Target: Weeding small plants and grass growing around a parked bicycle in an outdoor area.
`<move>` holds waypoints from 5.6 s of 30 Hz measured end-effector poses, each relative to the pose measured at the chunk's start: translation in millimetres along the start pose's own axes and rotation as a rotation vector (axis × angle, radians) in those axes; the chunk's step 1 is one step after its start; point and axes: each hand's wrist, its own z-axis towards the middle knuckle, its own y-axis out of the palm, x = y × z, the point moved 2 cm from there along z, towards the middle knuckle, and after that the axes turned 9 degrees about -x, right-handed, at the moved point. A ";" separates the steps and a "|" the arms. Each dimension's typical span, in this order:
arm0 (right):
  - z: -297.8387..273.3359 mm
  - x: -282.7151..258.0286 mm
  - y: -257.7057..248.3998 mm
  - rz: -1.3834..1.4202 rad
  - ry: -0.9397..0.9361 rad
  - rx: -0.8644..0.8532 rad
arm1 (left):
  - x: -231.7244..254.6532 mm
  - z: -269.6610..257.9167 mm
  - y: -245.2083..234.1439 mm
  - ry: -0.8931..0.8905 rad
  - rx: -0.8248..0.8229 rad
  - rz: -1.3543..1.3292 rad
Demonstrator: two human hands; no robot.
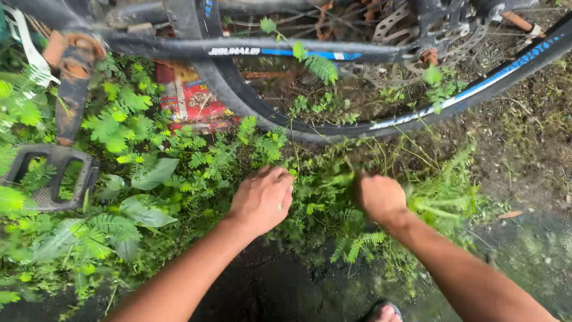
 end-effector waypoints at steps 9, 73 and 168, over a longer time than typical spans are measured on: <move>-115.6 3.5 -38.2 0.142 0.059 -0.021 | 2.4 10.6 22.8 -0.042 -0.028 -0.054; 65.5 42.1 -20.8 1.109 0.116 0.012 | 64.5 178.5 159.1 0.281 -0.122 0.112; -39.6 -152.1 8.4 0.182 -0.319 -0.157 | -42.1 -12.4 -23.0 -0.064 0.210 -0.153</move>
